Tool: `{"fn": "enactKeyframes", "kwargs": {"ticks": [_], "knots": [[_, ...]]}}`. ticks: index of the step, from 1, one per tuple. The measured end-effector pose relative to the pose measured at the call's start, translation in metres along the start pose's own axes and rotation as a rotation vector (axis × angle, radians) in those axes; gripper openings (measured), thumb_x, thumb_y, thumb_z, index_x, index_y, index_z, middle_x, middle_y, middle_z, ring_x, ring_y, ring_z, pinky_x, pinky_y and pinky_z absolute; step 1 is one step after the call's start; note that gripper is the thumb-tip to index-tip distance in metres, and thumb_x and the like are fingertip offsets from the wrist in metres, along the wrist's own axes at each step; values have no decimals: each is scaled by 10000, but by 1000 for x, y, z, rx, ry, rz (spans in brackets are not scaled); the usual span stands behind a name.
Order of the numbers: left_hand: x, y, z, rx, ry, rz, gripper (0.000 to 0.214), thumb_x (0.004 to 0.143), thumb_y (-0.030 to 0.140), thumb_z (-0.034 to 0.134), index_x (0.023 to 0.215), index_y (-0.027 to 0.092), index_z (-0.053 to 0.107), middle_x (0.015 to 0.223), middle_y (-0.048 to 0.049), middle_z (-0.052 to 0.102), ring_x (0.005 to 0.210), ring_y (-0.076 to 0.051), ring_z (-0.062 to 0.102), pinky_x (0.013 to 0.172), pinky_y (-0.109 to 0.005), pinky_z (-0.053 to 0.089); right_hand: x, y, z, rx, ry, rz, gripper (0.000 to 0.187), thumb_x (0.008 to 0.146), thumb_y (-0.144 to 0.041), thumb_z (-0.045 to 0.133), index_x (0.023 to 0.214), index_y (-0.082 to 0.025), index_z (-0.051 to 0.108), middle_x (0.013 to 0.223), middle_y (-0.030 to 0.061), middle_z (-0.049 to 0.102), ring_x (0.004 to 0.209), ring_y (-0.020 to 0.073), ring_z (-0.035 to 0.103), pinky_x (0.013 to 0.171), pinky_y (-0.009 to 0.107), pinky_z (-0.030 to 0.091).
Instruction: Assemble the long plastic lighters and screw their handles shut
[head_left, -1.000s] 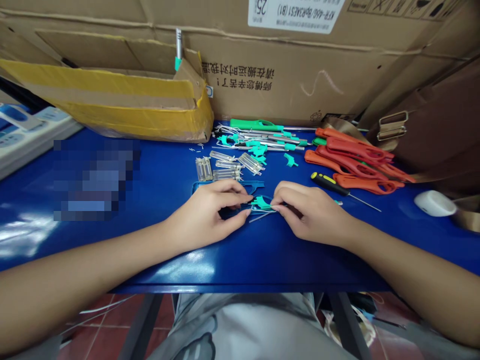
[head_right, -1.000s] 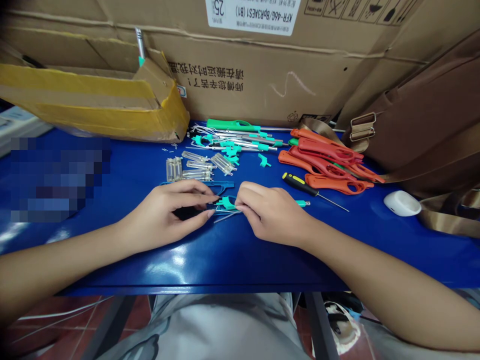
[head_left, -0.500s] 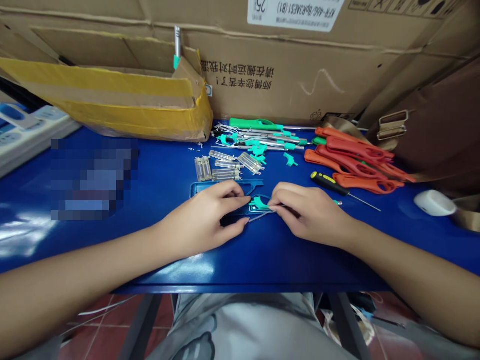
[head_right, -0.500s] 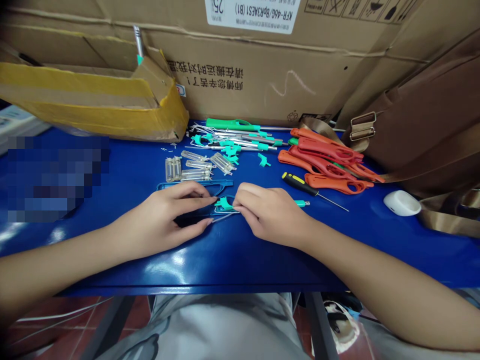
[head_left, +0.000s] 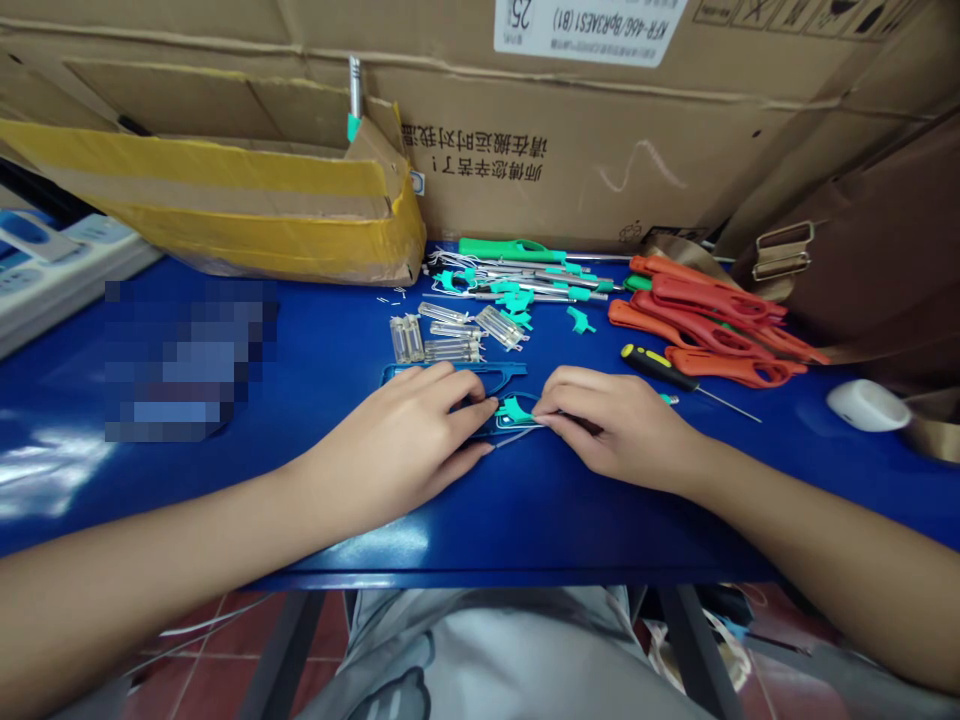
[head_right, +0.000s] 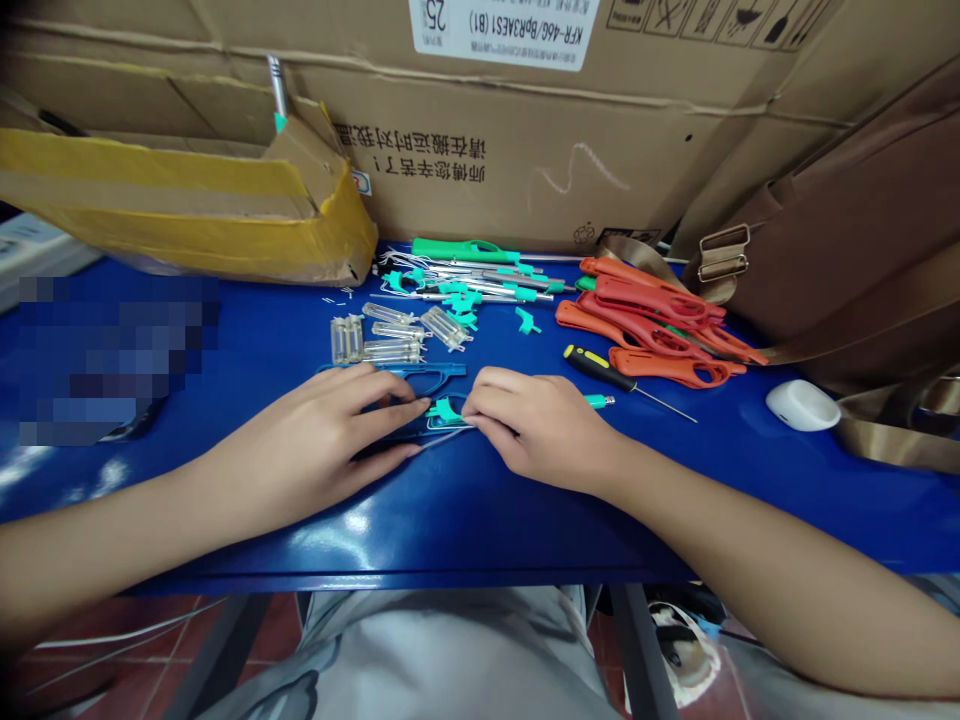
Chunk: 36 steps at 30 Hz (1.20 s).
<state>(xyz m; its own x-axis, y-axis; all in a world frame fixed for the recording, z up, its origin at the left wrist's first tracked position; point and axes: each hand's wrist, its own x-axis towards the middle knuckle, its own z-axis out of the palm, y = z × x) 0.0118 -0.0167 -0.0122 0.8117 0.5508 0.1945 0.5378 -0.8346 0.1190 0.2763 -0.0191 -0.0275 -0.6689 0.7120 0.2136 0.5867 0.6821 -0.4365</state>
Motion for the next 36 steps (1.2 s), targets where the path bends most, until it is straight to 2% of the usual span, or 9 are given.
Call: {"fn": "enactKeyframes", "kwargs": {"ticks": [4,18,24,31,36], "knots": [[0,0,0,9,6,-1,249,1011,273,564,1167,151,716,1060,-96,674,949,-254,633,839,-410,537,0,-1,-1,22,4,-24,168,1009,-188,526,984,-194,692,1005,47,693,872,153,664,764,273,505],[-1,1,1,38,20,36,266,1010,256,560,1167,119,726,1036,-101,669,948,-258,636,859,-436,574,0,-3,-2,33,6,-24,182,1000,-217,552,960,-187,727,986,56,661,813,146,653,744,269,499],[0,2,3,-31,33,19,281,1023,264,541,1177,114,723,1003,-103,669,922,-242,649,832,-395,588,0,-2,-1,-7,-12,-24,194,1014,-234,533,1045,-188,719,1043,58,684,846,154,666,748,269,494],[-1,2,9,-73,81,27,318,1015,240,553,1262,89,685,1013,-115,656,926,-243,630,813,-382,577,-1,2,-3,-94,-66,-98,225,1020,-172,468,1027,-188,692,1031,54,675,791,142,624,656,262,425],[-3,2,12,-109,83,14,301,1021,247,545,1250,123,696,1054,-106,650,938,-230,622,814,-366,569,-2,1,-6,-119,-81,-126,229,999,-129,460,996,-180,683,999,53,664,772,142,605,624,270,393]]}}
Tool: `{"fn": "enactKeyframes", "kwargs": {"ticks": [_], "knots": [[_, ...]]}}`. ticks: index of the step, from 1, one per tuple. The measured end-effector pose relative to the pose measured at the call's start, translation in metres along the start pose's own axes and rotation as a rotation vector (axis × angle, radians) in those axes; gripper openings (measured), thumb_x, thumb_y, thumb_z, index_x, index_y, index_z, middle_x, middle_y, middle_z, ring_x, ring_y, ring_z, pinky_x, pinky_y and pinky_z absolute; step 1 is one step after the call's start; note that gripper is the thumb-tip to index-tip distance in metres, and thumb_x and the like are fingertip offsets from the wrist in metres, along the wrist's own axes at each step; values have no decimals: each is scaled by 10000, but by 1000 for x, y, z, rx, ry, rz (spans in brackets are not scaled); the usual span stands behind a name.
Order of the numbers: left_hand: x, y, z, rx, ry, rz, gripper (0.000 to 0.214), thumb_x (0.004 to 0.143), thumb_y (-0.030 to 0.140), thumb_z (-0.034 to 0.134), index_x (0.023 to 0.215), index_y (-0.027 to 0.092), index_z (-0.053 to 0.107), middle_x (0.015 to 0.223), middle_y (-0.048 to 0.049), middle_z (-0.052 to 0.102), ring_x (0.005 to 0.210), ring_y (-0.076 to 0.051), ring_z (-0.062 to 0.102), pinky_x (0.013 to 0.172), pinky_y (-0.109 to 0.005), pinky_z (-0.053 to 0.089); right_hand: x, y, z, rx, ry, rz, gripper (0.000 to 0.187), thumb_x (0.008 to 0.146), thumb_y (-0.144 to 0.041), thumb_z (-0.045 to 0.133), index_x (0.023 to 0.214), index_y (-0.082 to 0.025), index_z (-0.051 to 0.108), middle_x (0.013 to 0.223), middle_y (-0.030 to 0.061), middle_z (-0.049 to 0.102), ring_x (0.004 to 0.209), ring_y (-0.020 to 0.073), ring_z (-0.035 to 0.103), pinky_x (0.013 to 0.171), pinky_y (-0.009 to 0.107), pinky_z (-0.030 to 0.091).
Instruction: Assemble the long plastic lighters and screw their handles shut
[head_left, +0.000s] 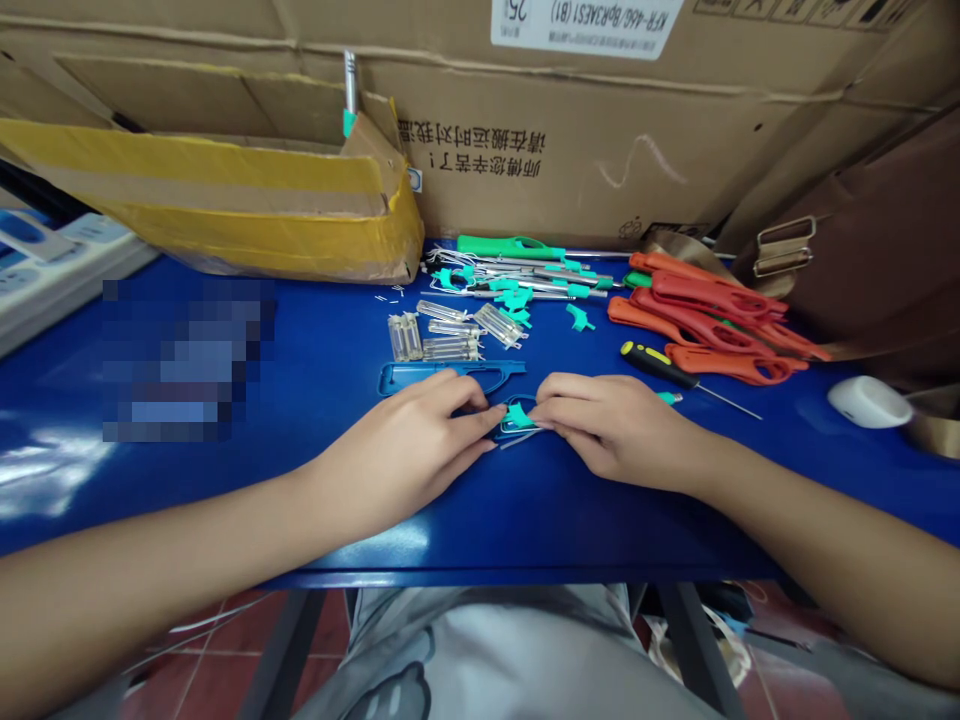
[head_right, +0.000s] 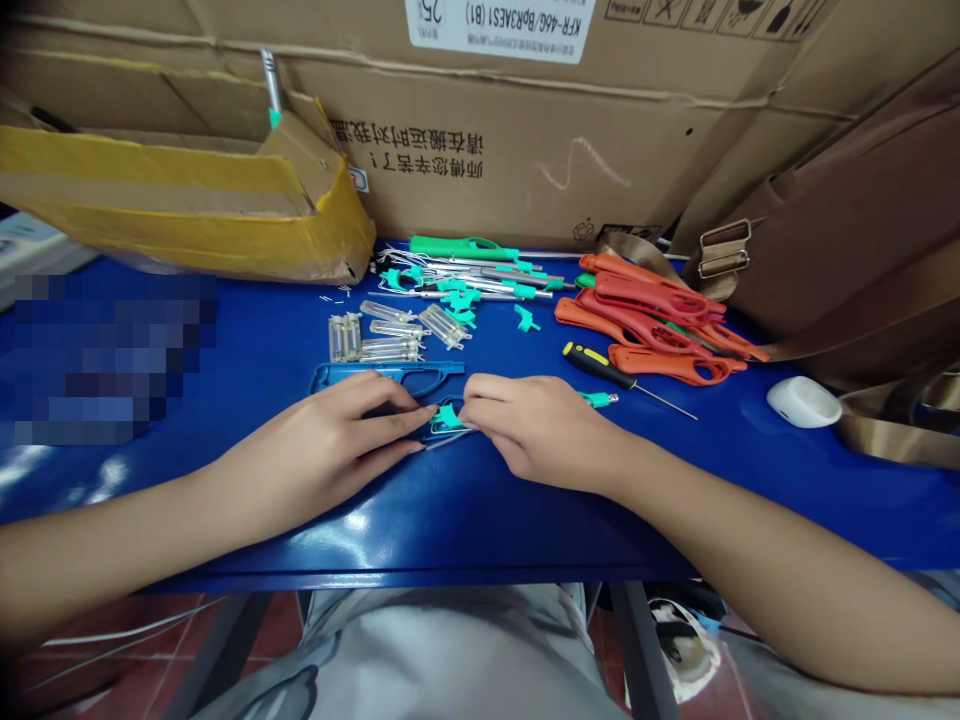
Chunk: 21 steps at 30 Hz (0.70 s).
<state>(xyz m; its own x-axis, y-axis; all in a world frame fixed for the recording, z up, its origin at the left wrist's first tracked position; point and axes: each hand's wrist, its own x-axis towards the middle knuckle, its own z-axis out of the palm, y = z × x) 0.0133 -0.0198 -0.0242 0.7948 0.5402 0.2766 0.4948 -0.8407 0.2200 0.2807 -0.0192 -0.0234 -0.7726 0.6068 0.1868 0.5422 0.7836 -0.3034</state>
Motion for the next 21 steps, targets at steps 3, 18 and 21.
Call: {"fn": "enactKeyframes", "kwargs": {"ticks": [3,18,21], "knots": [[0,1,-1,-16,-15,-18,293,1024,258,545,1243,138,698,1064,-100,648,953,-227,623,823,-362,566,0,-1,1,12,-4,25,223,1014,-162,464,992,-179,685,996,55,659,786,150,614,637,278,405],[3,-3,1,-57,12,-1,285,1016,227,565,1256,138,689,1026,-79,659,941,-214,611,833,-353,550,7,-4,6,286,157,209,109,948,-163,631,874,-181,709,894,25,687,775,128,619,695,254,456],[4,-4,3,-48,28,5,327,1006,218,582,1309,119,656,1023,-81,660,941,-212,608,837,-350,550,8,-3,7,293,180,228,101,941,-179,652,858,-186,710,850,13,676,695,114,577,641,252,432]]}}
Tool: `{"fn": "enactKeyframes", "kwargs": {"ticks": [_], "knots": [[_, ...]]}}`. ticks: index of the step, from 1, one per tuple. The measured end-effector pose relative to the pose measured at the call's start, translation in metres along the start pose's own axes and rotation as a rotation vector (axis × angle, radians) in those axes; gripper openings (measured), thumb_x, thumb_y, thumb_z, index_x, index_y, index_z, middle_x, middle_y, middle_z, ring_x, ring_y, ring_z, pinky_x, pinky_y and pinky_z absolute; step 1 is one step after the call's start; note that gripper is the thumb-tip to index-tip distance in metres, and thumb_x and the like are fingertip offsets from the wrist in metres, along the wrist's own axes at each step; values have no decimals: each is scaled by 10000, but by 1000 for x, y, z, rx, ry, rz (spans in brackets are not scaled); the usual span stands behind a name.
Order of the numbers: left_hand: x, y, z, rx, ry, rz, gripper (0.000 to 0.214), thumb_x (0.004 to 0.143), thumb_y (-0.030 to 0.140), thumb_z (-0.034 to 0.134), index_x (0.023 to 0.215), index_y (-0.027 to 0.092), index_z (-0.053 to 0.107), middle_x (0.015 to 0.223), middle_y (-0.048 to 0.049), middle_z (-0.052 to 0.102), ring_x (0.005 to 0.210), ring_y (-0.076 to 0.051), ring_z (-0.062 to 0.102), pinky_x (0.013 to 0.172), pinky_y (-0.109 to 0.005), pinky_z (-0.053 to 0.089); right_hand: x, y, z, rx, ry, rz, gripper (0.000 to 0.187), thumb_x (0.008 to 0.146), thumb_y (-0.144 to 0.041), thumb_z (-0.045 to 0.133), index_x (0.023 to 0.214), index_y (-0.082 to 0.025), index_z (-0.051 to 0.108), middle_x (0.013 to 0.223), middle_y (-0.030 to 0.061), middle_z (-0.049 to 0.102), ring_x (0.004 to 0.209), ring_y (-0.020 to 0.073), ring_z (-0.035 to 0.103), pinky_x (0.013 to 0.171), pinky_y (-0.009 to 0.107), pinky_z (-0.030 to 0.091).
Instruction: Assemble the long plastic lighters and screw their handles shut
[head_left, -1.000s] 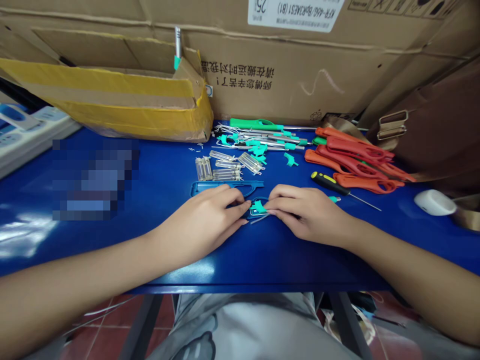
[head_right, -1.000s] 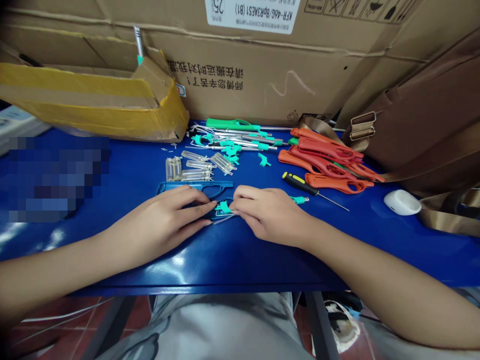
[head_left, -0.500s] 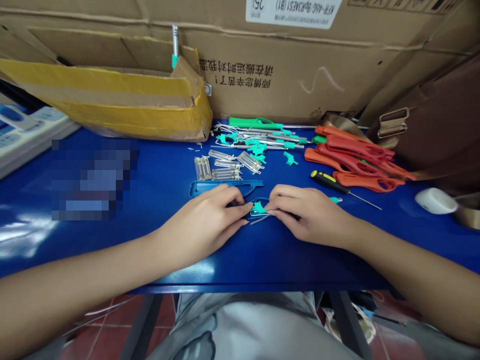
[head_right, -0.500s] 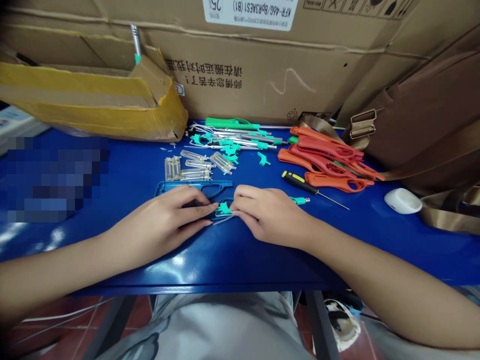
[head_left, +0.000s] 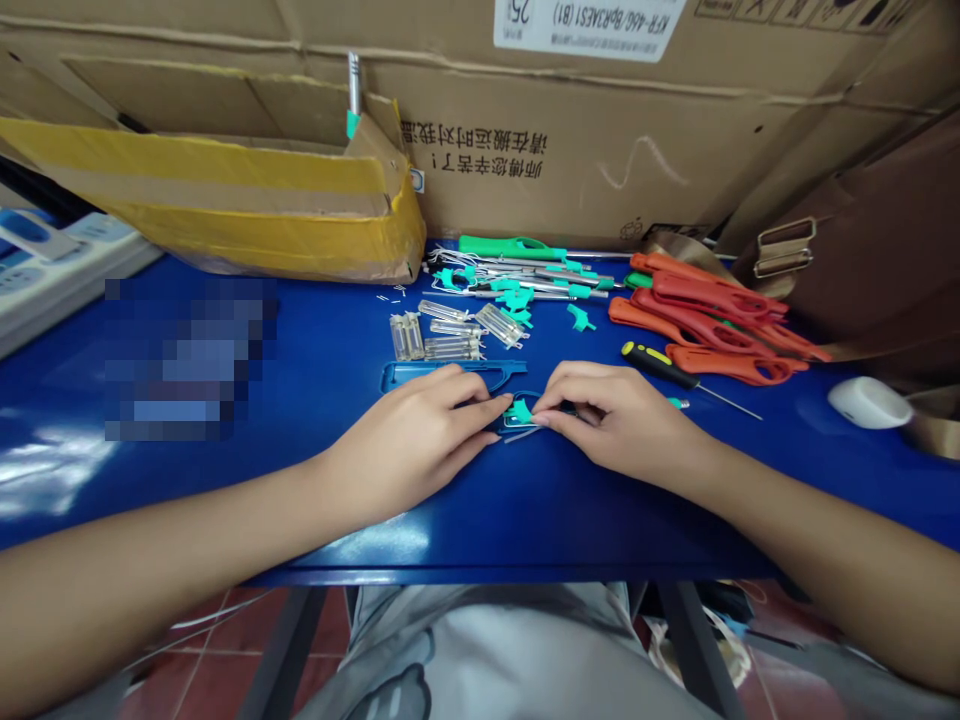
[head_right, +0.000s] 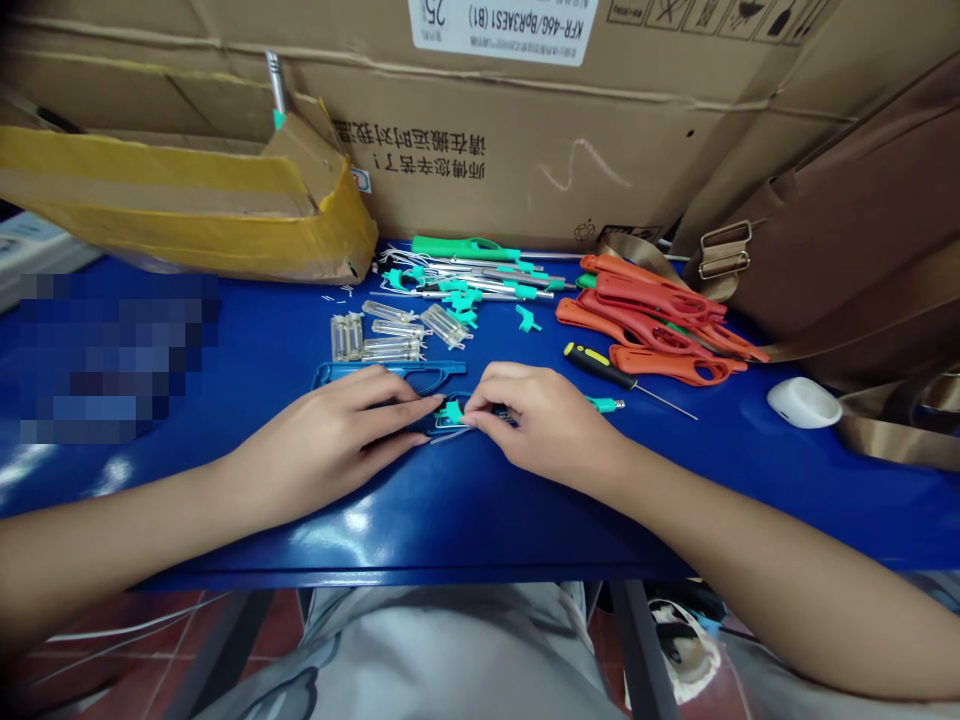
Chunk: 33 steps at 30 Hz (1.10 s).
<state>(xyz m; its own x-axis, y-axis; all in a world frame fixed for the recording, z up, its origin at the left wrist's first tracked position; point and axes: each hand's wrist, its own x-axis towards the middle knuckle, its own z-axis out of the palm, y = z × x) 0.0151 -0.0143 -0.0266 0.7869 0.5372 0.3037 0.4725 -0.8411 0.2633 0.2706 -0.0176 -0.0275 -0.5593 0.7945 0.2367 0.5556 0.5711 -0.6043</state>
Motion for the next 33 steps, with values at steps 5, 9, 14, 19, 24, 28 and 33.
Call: {"fn": "enactKeyframes", "kwargs": {"ticks": [5,9,14,19,24,28,33], "knots": [[1,1,0,40,1,5,282,1017,227,556,1241,131,697,1052,-92,669,951,-222,618,829,-360,560,-3,-4,-4,-43,29,-48,81,947,-176,629,884,-188,679,875,23,661,713,123,574,646,259,436],[2,3,-2,94,-20,11,293,1022,238,541,1244,132,700,1051,-102,668,943,-233,626,807,-367,572,-6,-9,-8,-122,-64,-129,81,959,-250,635,1022,-207,662,1012,43,659,847,153,629,710,273,471],[2,4,-4,141,-34,13,290,1022,233,535,1229,129,711,1035,-106,670,931,-239,635,794,-374,578,-7,-11,-9,-325,-160,-168,120,1018,-265,537,1003,-215,646,1091,50,641,849,159,624,678,290,441],[0,2,-4,118,-25,6,290,1026,240,537,1239,137,704,1065,-99,682,955,-235,641,814,-376,582,-6,-11,-12,-23,-80,-33,16,962,-197,601,953,-202,589,947,7,632,688,94,549,635,241,442],[0,0,-3,114,-19,19,291,1041,242,511,1240,141,697,1127,-97,705,992,-230,643,858,-378,583,-5,-9,-18,136,-86,92,36,950,-200,604,928,-205,577,752,-27,586,624,98,544,567,225,444],[0,-1,-3,108,-9,28,290,1041,239,511,1241,134,693,1140,-97,712,1000,-231,646,871,-386,587,-3,-6,-18,169,-50,128,46,952,-217,597,918,-206,569,711,-38,552,588,90,518,526,210,434],[-2,0,-4,104,24,44,275,1035,209,511,1244,156,681,1202,-88,704,1028,-224,655,884,-378,580,-3,-7,-16,59,-69,7,94,882,-113,623,921,-197,609,754,-34,576,614,77,515,546,194,420]]}}
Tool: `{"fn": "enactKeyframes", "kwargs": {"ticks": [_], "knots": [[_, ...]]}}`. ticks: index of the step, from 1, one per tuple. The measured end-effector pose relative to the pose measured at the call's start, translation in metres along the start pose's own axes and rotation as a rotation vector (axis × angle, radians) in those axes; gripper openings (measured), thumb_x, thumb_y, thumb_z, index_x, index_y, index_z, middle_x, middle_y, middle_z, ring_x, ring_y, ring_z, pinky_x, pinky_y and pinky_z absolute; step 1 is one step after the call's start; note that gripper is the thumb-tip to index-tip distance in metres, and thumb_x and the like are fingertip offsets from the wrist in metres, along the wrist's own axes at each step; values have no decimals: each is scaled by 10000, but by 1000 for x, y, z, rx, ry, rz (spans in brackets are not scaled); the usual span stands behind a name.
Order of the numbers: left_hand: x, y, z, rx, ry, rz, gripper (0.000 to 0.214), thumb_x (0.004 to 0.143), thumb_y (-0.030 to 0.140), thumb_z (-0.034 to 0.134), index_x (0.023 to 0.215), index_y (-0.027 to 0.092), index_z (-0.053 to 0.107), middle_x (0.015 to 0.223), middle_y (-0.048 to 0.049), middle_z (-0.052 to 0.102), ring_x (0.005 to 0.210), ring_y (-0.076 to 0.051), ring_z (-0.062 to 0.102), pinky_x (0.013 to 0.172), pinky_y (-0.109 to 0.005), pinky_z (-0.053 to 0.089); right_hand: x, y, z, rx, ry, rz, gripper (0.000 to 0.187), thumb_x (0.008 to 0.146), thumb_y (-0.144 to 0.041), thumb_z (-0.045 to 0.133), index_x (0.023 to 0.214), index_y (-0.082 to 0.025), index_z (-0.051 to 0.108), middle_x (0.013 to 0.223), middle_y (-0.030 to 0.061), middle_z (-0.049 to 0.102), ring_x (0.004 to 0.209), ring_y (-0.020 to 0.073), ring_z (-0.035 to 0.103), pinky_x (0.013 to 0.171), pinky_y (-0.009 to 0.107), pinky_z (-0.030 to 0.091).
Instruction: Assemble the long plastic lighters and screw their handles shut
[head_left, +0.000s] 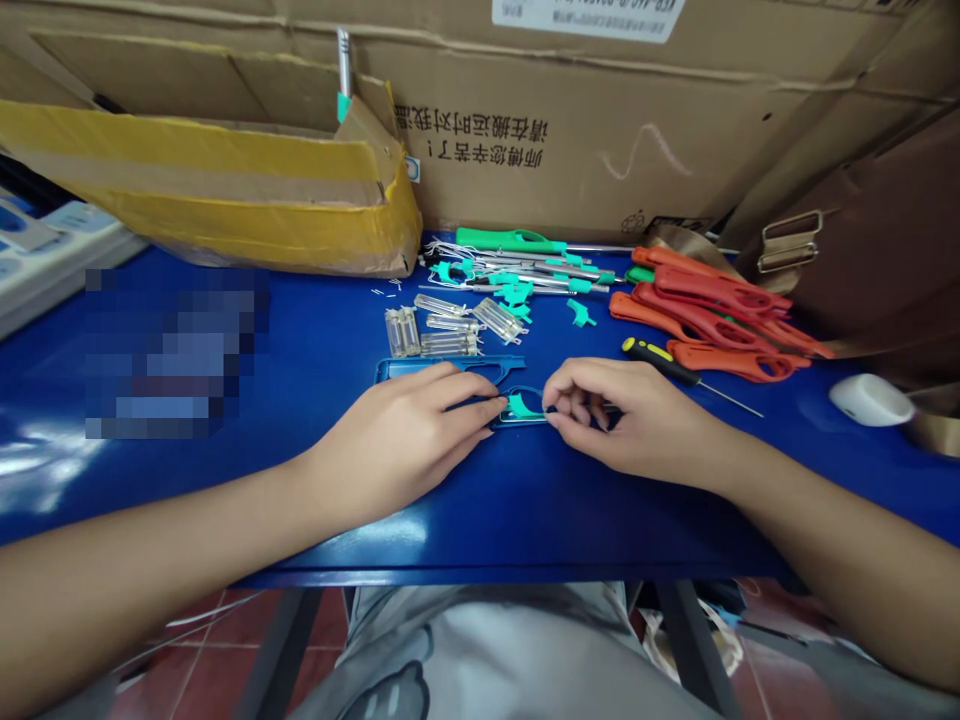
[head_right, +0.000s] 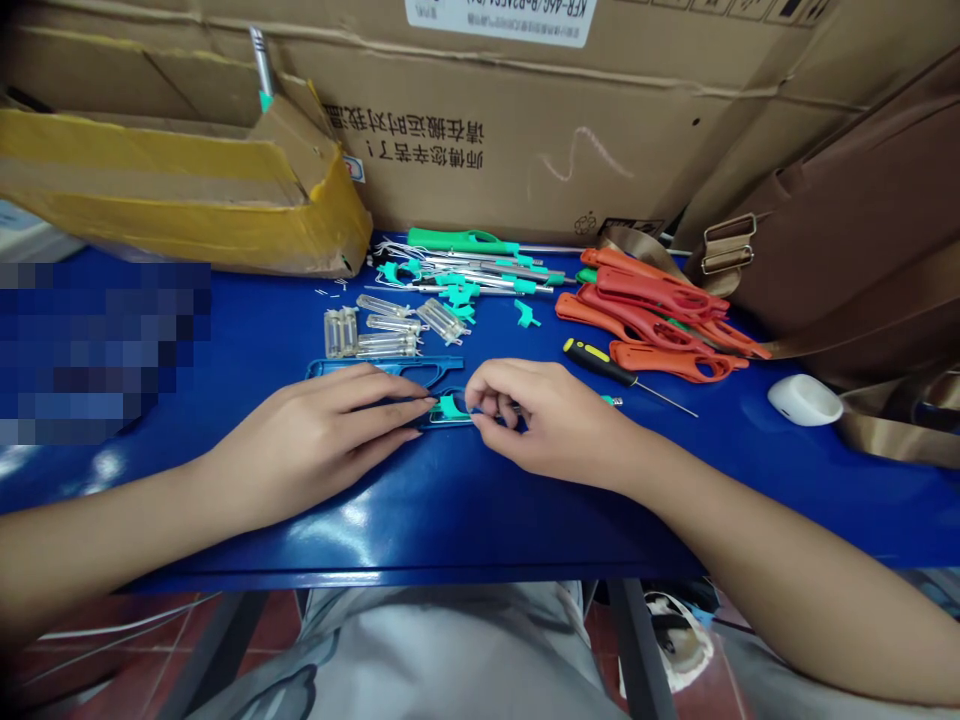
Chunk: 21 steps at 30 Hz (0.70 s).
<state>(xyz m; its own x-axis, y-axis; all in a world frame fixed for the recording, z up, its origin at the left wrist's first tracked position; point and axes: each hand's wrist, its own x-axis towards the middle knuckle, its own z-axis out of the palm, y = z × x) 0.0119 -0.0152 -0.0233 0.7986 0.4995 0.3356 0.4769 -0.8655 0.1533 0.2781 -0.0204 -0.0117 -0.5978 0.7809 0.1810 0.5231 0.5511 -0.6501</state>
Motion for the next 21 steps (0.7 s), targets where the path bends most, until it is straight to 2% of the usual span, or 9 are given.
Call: {"fn": "enactKeyframes", "kwargs": {"ticks": [5,12,21], "knots": [[1,0,1,-114,18,-20,226,1019,183,534,1165,180,706,1170,-70,702,1031,-210,650,889,-351,558,1,0,0,-53,-18,-49,123,855,-80,628,862,-192,578,750,-41,550,613,70,493,558,196,399],[4,0,4,-205,-9,-41,223,1018,166,523,1143,175,707,1187,-89,673,1046,-218,608,926,-378,526,0,1,1,-70,-41,-60,154,882,-72,589,962,-194,636,818,-13,607,641,87,535,579,211,418],[5,0,3,-258,-30,-66,211,1018,159,514,1133,180,689,1184,-88,666,1062,-218,600,945,-383,514,0,1,1,-96,-52,-103,143,919,-109,574,972,-198,672,865,18,655,692,115,571,611,239,427]]}}
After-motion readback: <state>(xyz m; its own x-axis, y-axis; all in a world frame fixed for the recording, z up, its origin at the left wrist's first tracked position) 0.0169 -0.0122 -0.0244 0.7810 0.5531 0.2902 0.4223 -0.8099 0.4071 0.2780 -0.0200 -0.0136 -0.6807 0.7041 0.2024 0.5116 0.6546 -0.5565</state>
